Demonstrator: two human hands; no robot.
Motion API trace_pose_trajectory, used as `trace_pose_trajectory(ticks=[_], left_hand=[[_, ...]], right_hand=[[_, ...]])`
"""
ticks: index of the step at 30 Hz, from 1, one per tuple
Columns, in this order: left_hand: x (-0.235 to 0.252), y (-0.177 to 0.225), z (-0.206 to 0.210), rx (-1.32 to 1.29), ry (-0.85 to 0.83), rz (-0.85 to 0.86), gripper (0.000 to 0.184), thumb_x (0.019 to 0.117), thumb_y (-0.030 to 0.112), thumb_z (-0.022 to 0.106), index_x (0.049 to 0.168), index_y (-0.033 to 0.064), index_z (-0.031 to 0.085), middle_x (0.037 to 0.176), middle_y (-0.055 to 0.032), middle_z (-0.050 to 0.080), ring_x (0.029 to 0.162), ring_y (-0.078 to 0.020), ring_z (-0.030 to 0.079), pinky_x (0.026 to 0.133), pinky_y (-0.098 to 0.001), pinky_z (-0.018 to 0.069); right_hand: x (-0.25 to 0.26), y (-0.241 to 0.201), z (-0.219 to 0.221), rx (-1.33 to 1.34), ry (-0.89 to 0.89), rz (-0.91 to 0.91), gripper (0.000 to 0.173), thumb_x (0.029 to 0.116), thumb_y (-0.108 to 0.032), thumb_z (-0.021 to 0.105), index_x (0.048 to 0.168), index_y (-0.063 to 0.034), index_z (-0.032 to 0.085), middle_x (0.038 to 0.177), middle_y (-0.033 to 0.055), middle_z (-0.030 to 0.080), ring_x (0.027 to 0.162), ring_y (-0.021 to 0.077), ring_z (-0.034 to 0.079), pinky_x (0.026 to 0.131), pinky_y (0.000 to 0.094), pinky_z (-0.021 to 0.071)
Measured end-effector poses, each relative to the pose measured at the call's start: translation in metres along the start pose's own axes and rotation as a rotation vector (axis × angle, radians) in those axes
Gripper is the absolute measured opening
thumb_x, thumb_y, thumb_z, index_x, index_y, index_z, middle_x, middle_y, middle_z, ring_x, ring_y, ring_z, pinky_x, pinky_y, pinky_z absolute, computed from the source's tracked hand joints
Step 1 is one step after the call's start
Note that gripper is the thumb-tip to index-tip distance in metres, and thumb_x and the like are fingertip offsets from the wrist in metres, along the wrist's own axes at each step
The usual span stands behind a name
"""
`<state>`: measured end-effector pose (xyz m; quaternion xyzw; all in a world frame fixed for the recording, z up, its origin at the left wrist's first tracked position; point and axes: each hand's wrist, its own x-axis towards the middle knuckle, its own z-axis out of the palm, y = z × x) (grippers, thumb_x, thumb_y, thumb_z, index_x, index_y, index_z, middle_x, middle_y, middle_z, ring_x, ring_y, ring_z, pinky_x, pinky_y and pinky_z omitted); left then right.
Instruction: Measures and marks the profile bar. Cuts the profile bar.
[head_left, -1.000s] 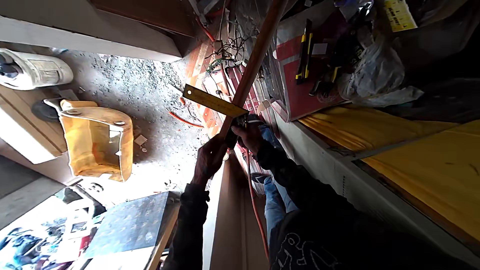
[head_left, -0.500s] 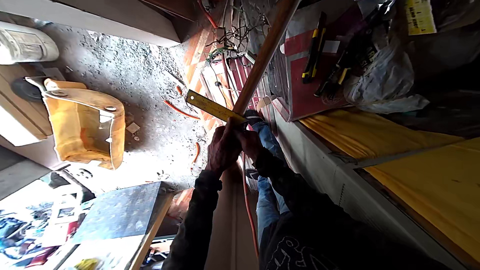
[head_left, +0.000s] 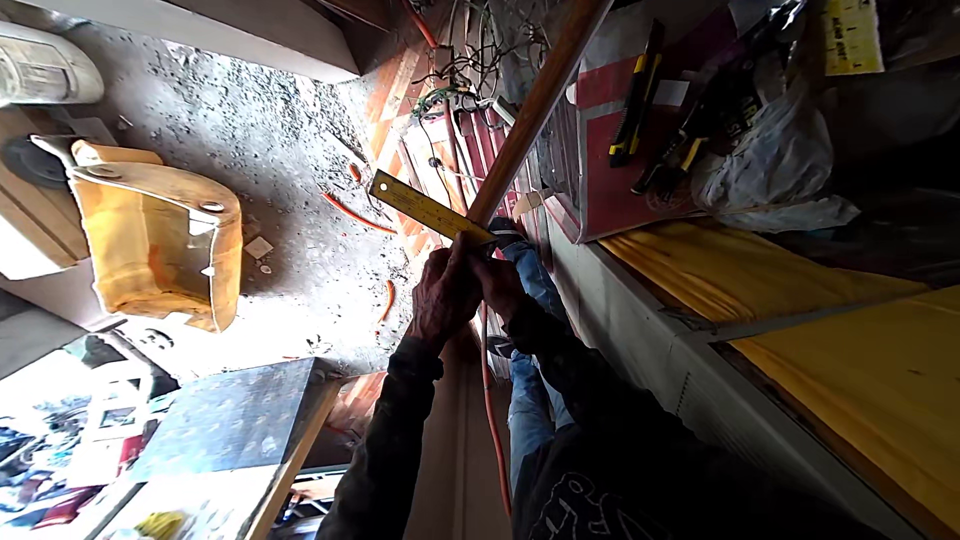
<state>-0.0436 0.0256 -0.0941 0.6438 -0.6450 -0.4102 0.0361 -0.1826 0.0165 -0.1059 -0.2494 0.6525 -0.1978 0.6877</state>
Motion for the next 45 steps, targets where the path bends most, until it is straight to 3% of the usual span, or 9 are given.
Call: trace_pose_trajectory(ticks=[12, 15, 19, 21, 23, 27, 29, 33, 45], left_hand=[[0.0, -0.001, 0.002, 0.011, -0.002, -0.013, 0.078, 0.0897, 0.035, 0.07, 0.159, 0.021, 0.038, 0.134, -0.0154, 0.058, 0.108, -0.0305, 0.066, 0.075, -0.0531, 0.0581], [0.0, -0.001, 0.003, 0.031, 0.002, -0.02, 0.076, 0.0923, 0.038, 0.068, 0.159, 0.0216, 0.038, 0.134, -0.0158, 0.058, 0.109, -0.031, 0.066, 0.077, -0.0529, 0.0581], [0.001, -0.001, -0.001, 0.069, 0.004, -0.029, 0.075, 0.092, 0.038, 0.069, 0.158, 0.0209, 0.04, 0.135, -0.0176, 0.059, 0.109, -0.0338, 0.066, 0.074, -0.0545, 0.0582], [0.0, -0.001, -0.001, 0.07, 0.004, -0.03, 0.074, 0.0923, 0.038, 0.069, 0.158, 0.0219, 0.04, 0.134, -0.0171, 0.059, 0.109, -0.0336, 0.066, 0.074, -0.0546, 0.058], [0.002, 0.0, -0.001, 0.062, 0.01, -0.023, 0.074, 0.0918, 0.037, 0.07, 0.158, 0.0214, 0.04, 0.134, -0.0172, 0.059, 0.106, -0.0334, 0.067, 0.072, -0.0546, 0.058], [0.0, 0.001, -0.002, 0.058, 0.025, -0.012, 0.075, 0.0911, 0.033, 0.07, 0.158, 0.0197, 0.04, 0.133, -0.0164, 0.06, 0.105, -0.032, 0.067, 0.072, -0.0535, 0.0587], [-0.001, 0.001, -0.002, 0.057, 0.027, -0.011, 0.074, 0.0915, 0.034, 0.07, 0.158, 0.0193, 0.041, 0.133, -0.0164, 0.06, 0.107, -0.0315, 0.067, 0.074, -0.053, 0.059], [0.0, 0.002, -0.005, 0.048, 0.002, -0.02, 0.075, 0.0914, 0.036, 0.071, 0.158, 0.0201, 0.04, 0.134, -0.0155, 0.059, 0.106, -0.0307, 0.067, 0.074, -0.0531, 0.0587], [0.0, 0.002, -0.005, 0.059, -0.006, -0.012, 0.074, 0.0921, 0.035, 0.069, 0.158, 0.0216, 0.039, 0.132, -0.0154, 0.059, 0.107, -0.0306, 0.066, 0.075, -0.053, 0.0585]], right_hand=[[0.004, 0.004, 0.001, 0.001, 0.001, -0.057, 0.041, 0.1061, -0.026, 0.056, 0.075, -0.0013, 0.067, 0.064, 0.0044, 0.062, 0.059, 0.0085, 0.059, 0.058, 0.0319, 0.0515], [0.004, -0.002, -0.016, -0.069, -0.01, -0.034, 0.038, 0.1045, -0.033, 0.055, 0.095, -0.0006, 0.072, 0.072, 0.0062, 0.065, 0.063, 0.013, 0.059, 0.062, 0.0389, 0.0526], [0.002, -0.019, -0.052, -0.165, 0.101, -0.007, 0.038, 0.1078, -0.029, 0.04, 0.126, -0.0029, 0.061, 0.078, 0.0051, 0.054, 0.058, 0.0139, 0.049, 0.054, 0.0347, 0.0469], [-0.003, -0.04, -0.063, -0.226, 0.21, -0.214, 0.035, 0.109, -0.019, 0.04, 0.118, 0.0008, 0.068, 0.08, 0.0056, 0.064, 0.065, 0.0105, 0.058, 0.063, 0.0312, 0.0527], [-0.004, -0.064, -0.068, -0.228, 0.288, -0.433, 0.032, 0.1093, -0.015, 0.039, 0.11, 0.001, 0.067, 0.097, 0.0064, 0.071, 0.089, 0.0065, 0.065, 0.083, 0.0268, 0.0537], [0.007, -0.076, -0.067, -0.167, 0.298, -0.723, 0.029, 0.1078, -0.012, 0.048, 0.109, 0.0052, 0.071, 0.087, 0.0062, 0.069, 0.069, 0.0023, 0.06, 0.064, 0.0212, 0.0536], [0.016, -0.065, -0.064, -0.156, 0.216, -0.739, 0.026, 0.1054, -0.01, 0.052, 0.113, 0.0073, 0.07, 0.094, 0.0119, 0.074, 0.078, 0.0111, 0.071, 0.073, 0.0308, 0.0631], [0.023, -0.05, -0.057, -0.201, 0.14, -0.701, 0.025, 0.1028, -0.009, 0.055, 0.112, 0.0064, 0.072, 0.096, 0.013, 0.076, 0.087, 0.0144, 0.074, 0.083, 0.0339, 0.0626], [0.017, -0.06, -0.053, -0.362, 0.106, -0.774, 0.021, 0.0995, -0.008, 0.059, 0.107, 0.0042, 0.075, 0.095, 0.0144, 0.074, 0.084, 0.0142, 0.072, 0.079, 0.0275, 0.06]])
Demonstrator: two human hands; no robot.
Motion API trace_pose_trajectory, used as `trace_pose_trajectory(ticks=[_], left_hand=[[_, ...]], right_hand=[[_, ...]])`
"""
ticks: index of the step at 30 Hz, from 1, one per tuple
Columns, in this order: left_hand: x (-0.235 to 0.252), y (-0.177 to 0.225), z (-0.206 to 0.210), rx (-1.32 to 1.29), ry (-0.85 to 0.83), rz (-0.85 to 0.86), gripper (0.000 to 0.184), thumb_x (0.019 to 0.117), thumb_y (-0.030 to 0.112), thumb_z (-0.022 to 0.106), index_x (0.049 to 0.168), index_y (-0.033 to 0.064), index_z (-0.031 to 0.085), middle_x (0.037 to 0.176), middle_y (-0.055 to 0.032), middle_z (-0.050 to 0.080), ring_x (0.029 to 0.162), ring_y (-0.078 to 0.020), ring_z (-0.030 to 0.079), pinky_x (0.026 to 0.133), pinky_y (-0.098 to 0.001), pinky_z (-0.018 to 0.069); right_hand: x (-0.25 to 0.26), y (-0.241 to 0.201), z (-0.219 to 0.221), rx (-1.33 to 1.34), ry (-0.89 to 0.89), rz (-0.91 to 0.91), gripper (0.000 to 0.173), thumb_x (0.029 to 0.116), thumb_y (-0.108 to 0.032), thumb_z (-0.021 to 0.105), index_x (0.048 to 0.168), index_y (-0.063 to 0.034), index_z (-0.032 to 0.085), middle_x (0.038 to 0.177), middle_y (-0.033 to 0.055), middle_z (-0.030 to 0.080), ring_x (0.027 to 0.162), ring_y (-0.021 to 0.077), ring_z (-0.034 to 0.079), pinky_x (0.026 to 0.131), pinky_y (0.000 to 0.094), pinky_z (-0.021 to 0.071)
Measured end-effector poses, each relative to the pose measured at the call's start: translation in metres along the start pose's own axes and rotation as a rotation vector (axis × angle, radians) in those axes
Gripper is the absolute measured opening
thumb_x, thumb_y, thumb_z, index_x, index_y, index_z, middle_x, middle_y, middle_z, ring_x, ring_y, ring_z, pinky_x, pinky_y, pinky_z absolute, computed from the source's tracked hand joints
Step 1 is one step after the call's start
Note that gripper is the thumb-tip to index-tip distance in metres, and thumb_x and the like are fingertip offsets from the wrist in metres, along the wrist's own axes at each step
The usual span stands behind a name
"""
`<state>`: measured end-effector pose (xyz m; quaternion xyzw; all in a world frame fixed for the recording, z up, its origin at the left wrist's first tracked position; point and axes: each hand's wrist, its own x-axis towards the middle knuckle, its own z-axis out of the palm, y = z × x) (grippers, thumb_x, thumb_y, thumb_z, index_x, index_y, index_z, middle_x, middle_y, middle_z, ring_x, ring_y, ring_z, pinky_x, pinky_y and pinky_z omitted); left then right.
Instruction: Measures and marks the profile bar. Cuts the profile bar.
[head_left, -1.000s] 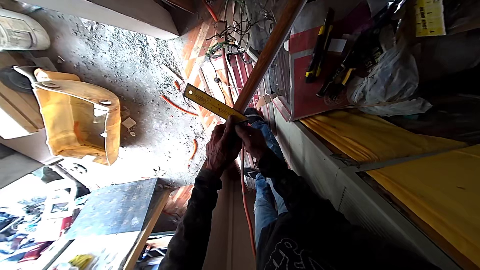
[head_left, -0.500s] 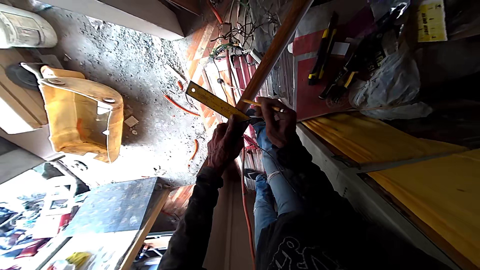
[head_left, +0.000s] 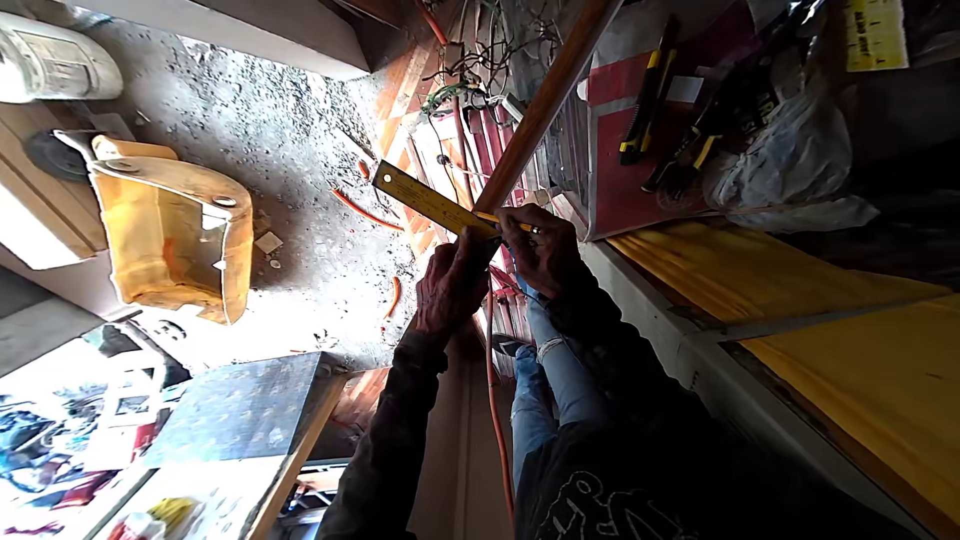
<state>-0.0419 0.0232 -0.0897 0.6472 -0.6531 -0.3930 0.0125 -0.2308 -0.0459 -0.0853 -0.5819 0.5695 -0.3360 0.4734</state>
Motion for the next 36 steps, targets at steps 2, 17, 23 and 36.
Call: trace_pose_trajectory(ticks=[2, 17, 23, 36], left_hand=[[0.0, -0.001, 0.001, -0.005, -0.003, 0.001, 0.074, 0.0921, 0.035, 0.07, 0.158, 0.0215, 0.039, 0.133, -0.0152, 0.059, 0.109, -0.031, 0.066, 0.078, -0.0534, 0.0585], [-0.004, 0.007, 0.003, -0.096, 0.004, -0.045, 0.081, 0.089, 0.037, 0.076, 0.159, 0.021, 0.038, 0.132, -0.0159, 0.059, 0.108, -0.0326, 0.066, 0.077, -0.0555, 0.0588], [-0.014, 0.02, 0.008, -0.166, 0.047, -0.174, 0.097, 0.085, 0.039, 0.076, 0.158, 0.0002, 0.026, 0.128, -0.0242, 0.059, 0.119, -0.0381, 0.058, 0.101, -0.0532, 0.0485], [-0.011, 0.04, -0.004, -0.876, -0.466, -0.351, 0.062, 0.082, 0.022, 0.082, 0.133, 0.0082, 0.049, 0.099, -0.0096, 0.073, 0.079, -0.0185, 0.073, 0.071, -0.0353, 0.0626]], right_hand=[[0.007, -0.01, -0.009, -0.152, -0.067, -0.001, 0.02, 0.0986, -0.009, 0.059, 0.103, 0.0013, 0.076, 0.091, 0.0135, 0.074, 0.08, 0.0178, 0.072, 0.074, 0.0309, 0.0599], [-0.019, 0.011, 0.013, -0.104, -0.231, 0.558, 0.043, 0.1009, -0.037, 0.064, 0.117, 0.0033, 0.067, 0.09, 0.0177, 0.071, 0.083, 0.0303, 0.07, 0.079, 0.0518, 0.0568], [-0.031, 0.007, 0.018, -0.039, -0.11, 0.54, 0.037, 0.0954, -0.035, 0.068, 0.101, 0.0025, 0.068, 0.077, 0.0122, 0.067, 0.067, 0.0221, 0.065, 0.065, 0.0448, 0.0551], [-0.056, -0.004, 0.007, 0.147, 0.113, 0.593, 0.02, 0.1, -0.023, 0.06, 0.099, -0.0028, 0.064, 0.064, -0.0028, 0.052, 0.052, 0.0022, 0.048, 0.051, 0.0211, 0.0451]])
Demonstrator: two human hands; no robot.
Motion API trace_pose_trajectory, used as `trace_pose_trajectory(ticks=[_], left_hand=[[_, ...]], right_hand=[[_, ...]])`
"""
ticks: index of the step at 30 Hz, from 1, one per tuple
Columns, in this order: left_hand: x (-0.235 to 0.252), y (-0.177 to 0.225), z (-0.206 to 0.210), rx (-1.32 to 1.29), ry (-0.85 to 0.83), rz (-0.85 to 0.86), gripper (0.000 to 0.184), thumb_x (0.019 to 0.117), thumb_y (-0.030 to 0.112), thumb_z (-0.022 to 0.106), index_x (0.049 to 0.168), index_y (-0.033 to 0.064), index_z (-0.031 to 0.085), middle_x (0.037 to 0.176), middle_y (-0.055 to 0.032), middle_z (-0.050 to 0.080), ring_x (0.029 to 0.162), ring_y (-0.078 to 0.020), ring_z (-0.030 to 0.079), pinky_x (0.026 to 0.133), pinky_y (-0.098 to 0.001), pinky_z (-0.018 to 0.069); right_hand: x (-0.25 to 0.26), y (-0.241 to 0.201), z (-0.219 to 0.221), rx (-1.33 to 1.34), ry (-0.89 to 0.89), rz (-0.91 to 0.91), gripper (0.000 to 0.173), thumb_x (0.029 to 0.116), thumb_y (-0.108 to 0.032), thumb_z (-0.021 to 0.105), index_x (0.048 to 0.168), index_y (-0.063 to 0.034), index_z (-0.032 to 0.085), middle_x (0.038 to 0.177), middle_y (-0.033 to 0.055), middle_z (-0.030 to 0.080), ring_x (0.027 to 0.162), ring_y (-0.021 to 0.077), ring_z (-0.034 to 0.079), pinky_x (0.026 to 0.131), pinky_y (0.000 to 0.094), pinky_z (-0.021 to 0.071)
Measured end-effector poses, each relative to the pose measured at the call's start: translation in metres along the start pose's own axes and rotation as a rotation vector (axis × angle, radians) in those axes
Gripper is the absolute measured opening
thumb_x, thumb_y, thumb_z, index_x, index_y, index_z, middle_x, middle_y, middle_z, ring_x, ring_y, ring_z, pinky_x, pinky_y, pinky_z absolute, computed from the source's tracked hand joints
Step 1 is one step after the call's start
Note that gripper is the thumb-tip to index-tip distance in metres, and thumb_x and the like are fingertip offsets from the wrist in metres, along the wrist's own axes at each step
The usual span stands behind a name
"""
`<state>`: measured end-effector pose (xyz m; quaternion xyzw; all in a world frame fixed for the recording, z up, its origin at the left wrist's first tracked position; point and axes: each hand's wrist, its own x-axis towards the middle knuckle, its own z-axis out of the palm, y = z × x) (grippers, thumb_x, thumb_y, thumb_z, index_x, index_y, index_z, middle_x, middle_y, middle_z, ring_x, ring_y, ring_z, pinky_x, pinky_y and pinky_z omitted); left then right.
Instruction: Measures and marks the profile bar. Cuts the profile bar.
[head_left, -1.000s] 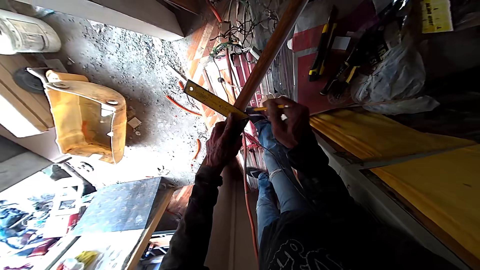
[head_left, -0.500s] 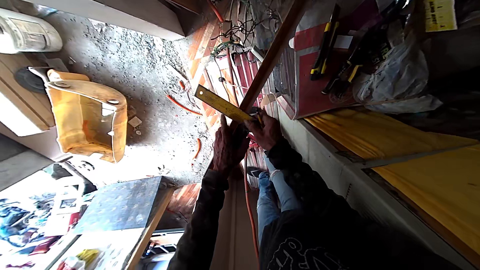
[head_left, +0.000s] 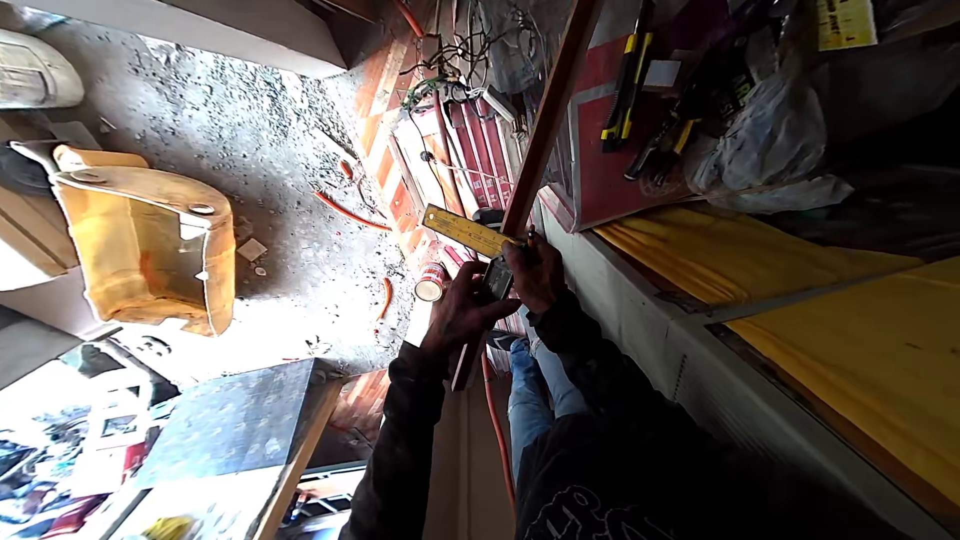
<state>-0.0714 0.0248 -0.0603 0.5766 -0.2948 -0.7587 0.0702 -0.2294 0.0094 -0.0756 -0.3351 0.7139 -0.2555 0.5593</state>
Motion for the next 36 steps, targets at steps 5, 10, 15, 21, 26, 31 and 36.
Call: trace_pose_trajectory(ticks=[5, 10, 15, 21, 26, 31, 36], left_hand=[[-0.003, -0.004, 0.018, -0.222, -0.055, 0.004, 0.066, 0.0845, 0.015, 0.079, 0.138, 0.0095, 0.041, 0.091, -0.0106, 0.073, 0.073, -0.0187, 0.072, 0.068, -0.0334, 0.0621], [-0.008, -0.007, 0.03, -0.095, 0.023, 0.092, 0.074, 0.0832, 0.022, 0.081, 0.141, 0.0087, 0.036, 0.1, -0.0061, 0.073, 0.079, -0.0134, 0.072, 0.07, -0.0304, 0.0615], [-0.012, -0.015, 0.037, 0.11, 0.133, 0.156, 0.096, 0.0798, 0.033, 0.083, 0.153, 0.0121, 0.024, 0.107, -0.0061, 0.072, 0.087, -0.0125, 0.072, 0.079, -0.0357, 0.0619], [-0.011, -0.012, 0.037, 0.281, 0.172, 0.243, 0.084, 0.0881, 0.036, 0.073, 0.16, 0.0214, 0.033, 0.11, -0.0045, 0.071, 0.084, -0.0096, 0.067, 0.078, -0.0345, 0.0592], [-0.01, -0.014, 0.033, 0.285, 0.184, 0.269, 0.082, 0.0905, 0.04, 0.072, 0.16, 0.0206, 0.034, 0.125, -0.0034, 0.068, 0.097, -0.0077, 0.067, 0.085, -0.0323, 0.0581], [-0.01, -0.015, 0.031, 0.242, 0.199, 0.285, 0.086, 0.0863, 0.04, 0.074, 0.159, 0.0154, 0.036, 0.126, -0.0071, 0.066, 0.097, -0.0093, 0.066, 0.085, -0.0322, 0.0574], [-0.01, -0.016, 0.03, 0.199, 0.179, 0.274, 0.087, 0.0854, 0.032, 0.076, 0.16, 0.015, 0.035, 0.114, -0.0052, 0.07, 0.082, -0.0065, 0.065, 0.074, -0.0275, 0.0576]], right_hand=[[-0.005, 0.007, -0.014, 0.005, 0.016, -0.084, 0.015, 0.0933, -0.019, 0.065, 0.091, -0.0042, 0.062, 0.06, -0.0045, 0.05, 0.048, 0.0002, 0.044, 0.046, 0.0178, 0.041], [-0.009, 0.008, -0.02, -0.058, 0.037, -0.116, 0.019, 0.0929, -0.019, 0.065, 0.083, -0.004, 0.059, 0.059, -0.004, 0.048, 0.047, 0.0006, 0.043, 0.046, 0.0174, 0.0395], [-0.015, 0.005, -0.016, -0.041, 0.05, -0.022, 0.024, 0.0956, -0.029, 0.065, 0.088, -0.0068, 0.06, 0.057, -0.0007, 0.048, 0.043, 0.006, 0.041, 0.04, 0.0225, 0.0377], [-0.017, 0.004, -0.012, -0.003, 0.085, -0.01, 0.029, 0.0944, -0.035, 0.067, 0.095, -0.0062, 0.062, 0.062, 0.0007, 0.052, 0.046, 0.007, 0.045, 0.043, 0.0243, 0.0414], [-0.018, -0.001, -0.013, -0.003, 0.011, 0.023, 0.03, 0.0915, -0.03, 0.068, 0.102, -0.0026, 0.064, 0.065, 0.0017, 0.057, 0.05, 0.008, 0.051, 0.047, 0.0275, 0.0457], [-0.019, -0.001, -0.011, -0.001, 0.036, -0.002, 0.022, 0.0909, -0.024, 0.067, 0.092, -0.0026, 0.064, 0.059, 0.0, 0.053, 0.046, 0.0065, 0.046, 0.044, 0.025, 0.0419], [-0.018, 0.004, -0.008, 0.011, 0.034, -0.015, 0.022, 0.0917, -0.024, 0.066, 0.093, -0.0023, 0.064, 0.061, 0.0013, 0.054, 0.048, 0.0078, 0.048, 0.045, 0.0265, 0.043]])
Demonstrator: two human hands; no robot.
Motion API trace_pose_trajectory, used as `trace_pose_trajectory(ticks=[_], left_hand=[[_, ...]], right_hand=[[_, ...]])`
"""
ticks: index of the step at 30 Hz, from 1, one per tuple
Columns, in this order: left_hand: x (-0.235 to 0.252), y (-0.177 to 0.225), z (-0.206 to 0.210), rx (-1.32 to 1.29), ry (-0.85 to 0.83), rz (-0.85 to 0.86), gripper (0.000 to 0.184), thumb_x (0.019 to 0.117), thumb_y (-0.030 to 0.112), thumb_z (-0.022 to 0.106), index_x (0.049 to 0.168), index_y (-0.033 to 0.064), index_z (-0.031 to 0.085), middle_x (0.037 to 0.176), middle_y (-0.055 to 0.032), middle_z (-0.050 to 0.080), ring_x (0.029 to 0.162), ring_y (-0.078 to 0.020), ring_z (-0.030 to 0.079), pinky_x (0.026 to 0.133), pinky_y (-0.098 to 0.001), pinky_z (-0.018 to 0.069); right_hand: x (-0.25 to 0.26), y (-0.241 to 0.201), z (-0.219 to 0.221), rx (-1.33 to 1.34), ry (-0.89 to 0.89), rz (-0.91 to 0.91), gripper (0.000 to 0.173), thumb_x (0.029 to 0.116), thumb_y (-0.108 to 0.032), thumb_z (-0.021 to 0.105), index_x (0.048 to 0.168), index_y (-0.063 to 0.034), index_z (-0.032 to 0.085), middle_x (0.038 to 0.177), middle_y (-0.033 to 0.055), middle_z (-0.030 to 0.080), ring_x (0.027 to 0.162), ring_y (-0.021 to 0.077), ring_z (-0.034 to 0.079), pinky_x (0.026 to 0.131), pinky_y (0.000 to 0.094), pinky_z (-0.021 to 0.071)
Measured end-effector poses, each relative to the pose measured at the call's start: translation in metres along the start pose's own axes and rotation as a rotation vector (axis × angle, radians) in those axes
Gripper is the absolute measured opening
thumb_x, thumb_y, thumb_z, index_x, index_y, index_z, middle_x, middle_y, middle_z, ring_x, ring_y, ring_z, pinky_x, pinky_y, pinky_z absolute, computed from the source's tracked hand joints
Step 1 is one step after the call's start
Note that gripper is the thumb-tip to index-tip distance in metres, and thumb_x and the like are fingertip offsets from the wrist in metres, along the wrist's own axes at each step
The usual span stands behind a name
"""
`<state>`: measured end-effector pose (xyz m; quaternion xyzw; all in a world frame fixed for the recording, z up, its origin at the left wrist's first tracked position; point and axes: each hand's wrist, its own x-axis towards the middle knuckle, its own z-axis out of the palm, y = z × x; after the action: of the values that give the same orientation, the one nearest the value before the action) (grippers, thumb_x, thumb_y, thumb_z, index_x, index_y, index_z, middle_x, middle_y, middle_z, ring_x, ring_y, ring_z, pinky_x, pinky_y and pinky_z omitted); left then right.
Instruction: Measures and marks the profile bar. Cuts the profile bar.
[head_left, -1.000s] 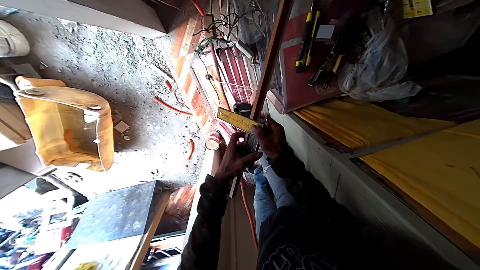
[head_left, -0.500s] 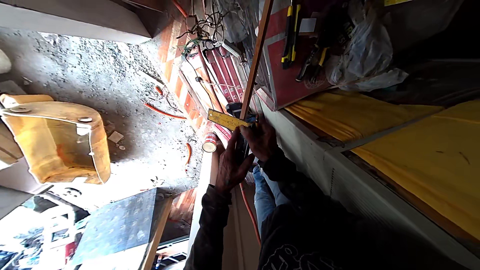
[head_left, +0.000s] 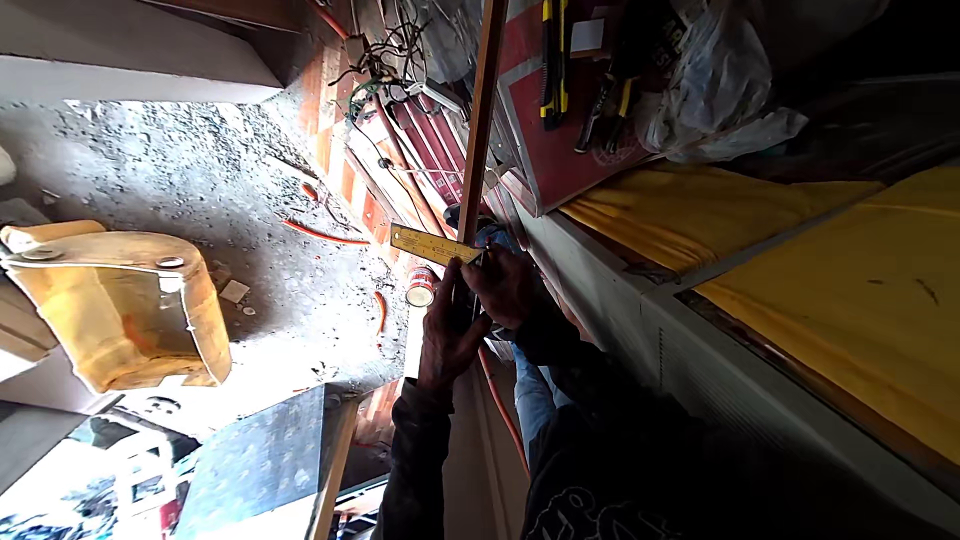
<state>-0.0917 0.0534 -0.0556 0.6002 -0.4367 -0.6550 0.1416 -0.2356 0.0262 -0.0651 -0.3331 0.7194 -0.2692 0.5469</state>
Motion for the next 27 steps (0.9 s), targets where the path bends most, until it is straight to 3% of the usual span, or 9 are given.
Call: trace_pose_trajectory(ticks=[9, 14, 18, 20, 22, 24, 26, 27], left_hand=[[-0.001, -0.001, -0.002, 0.024, -0.007, -0.002, 0.085, 0.0871, 0.031, 0.073, 0.16, 0.0147, 0.034, 0.13, -0.0049, 0.066, 0.097, -0.0054, 0.066, 0.084, -0.0271, 0.0572], [0.0, -0.006, -0.002, 0.007, -0.007, 0.017, 0.085, 0.0875, 0.032, 0.073, 0.16, 0.0126, 0.034, 0.117, -0.0045, 0.07, 0.088, -0.0052, 0.067, 0.078, -0.0263, 0.0581], [0.001, -0.006, -0.002, 0.008, -0.008, 0.02, 0.084, 0.0887, 0.032, 0.073, 0.16, 0.0112, 0.034, 0.13, -0.005, 0.066, 0.096, -0.0043, 0.066, 0.082, -0.025, 0.0574], [0.002, -0.004, -0.003, 0.028, -0.01, 0.008, 0.082, 0.0893, 0.03, 0.072, 0.16, 0.0131, 0.034, 0.13, -0.0053, 0.066, 0.098, -0.0059, 0.067, 0.083, -0.0267, 0.058], [0.002, -0.004, -0.005, 0.036, -0.013, 0.004, 0.081, 0.0898, 0.027, 0.072, 0.16, 0.0137, 0.033, 0.124, -0.006, 0.069, 0.091, -0.0073, 0.068, 0.078, -0.0274, 0.0587], [0.002, -0.004, -0.007, 0.043, -0.015, 0.002, 0.082, 0.09, 0.025, 0.072, 0.161, 0.0149, 0.033, 0.119, -0.0056, 0.069, 0.084, -0.0062, 0.066, 0.074, -0.0263, 0.0581], [0.002, -0.005, -0.008, 0.07, -0.006, 0.001, 0.083, 0.089, 0.025, 0.072, 0.161, 0.0158, 0.033, 0.117, -0.0053, 0.069, 0.083, -0.0066, 0.066, 0.073, -0.0276, 0.0578], [0.002, -0.005, -0.009, 0.09, -0.01, -0.004, 0.083, 0.0889, 0.026, 0.072, 0.161, 0.0162, 0.032, 0.121, -0.0057, 0.069, 0.088, -0.0077, 0.067, 0.077, -0.0295, 0.0585]], right_hand=[[0.0, 0.0, 0.003, 0.02, 0.007, -0.005, 0.022, 0.0912, -0.024, 0.068, 0.091, -0.0026, 0.063, 0.059, 0.0007, 0.053, 0.047, 0.007, 0.047, 0.044, 0.0253, 0.0418], [0.0, 0.002, 0.003, 0.012, -0.012, -0.028, 0.021, 0.0917, -0.022, 0.068, 0.096, -0.0016, 0.065, 0.062, 0.0018, 0.057, 0.049, 0.0076, 0.051, 0.046, 0.026, 0.0453], [0.002, 0.005, 0.003, 0.037, -0.011, -0.012, 0.023, 0.0918, -0.026, 0.07, 0.094, -0.0033, 0.065, 0.062, 0.0006, 0.057, 0.049, 0.0066, 0.051, 0.046, 0.0254, 0.045], [0.007, 0.004, -0.005, 0.069, 0.021, -0.006, 0.025, 0.0934, -0.024, 0.07, 0.101, -0.0009, 0.07, 0.07, 0.0019, 0.064, 0.056, 0.0065, 0.056, 0.053, 0.0267, 0.0507], [0.015, -0.002, -0.017, 0.061, 0.12, -0.049, 0.022, 0.0998, -0.019, 0.061, 0.101, 0.0006, 0.072, 0.077, 0.0033, 0.069, 0.063, 0.0069, 0.062, 0.059, 0.0279, 0.0557], [0.025, -0.016, -0.029, 0.04, 0.213, -0.063, 0.036, 0.1082, -0.022, 0.045, 0.1, 0.0022, 0.07, 0.075, 0.0039, 0.068, 0.062, 0.0095, 0.062, 0.06, 0.0318, 0.0554], [0.033, -0.031, -0.04, 0.025, 0.251, -0.133, 0.035, 0.1088, -0.024, 0.036, 0.098, -0.004, 0.062, 0.077, -0.0031, 0.066, 0.066, 0.0013, 0.058, 0.064, 0.0237, 0.0513], [0.034, -0.037, -0.043, 0.002, 0.262, -0.206, 0.038, 0.1096, -0.024, 0.037, 0.098, -0.0018, 0.065, 0.075, -0.0032, 0.062, 0.065, -0.0002, 0.054, 0.063, 0.021, 0.0476]])
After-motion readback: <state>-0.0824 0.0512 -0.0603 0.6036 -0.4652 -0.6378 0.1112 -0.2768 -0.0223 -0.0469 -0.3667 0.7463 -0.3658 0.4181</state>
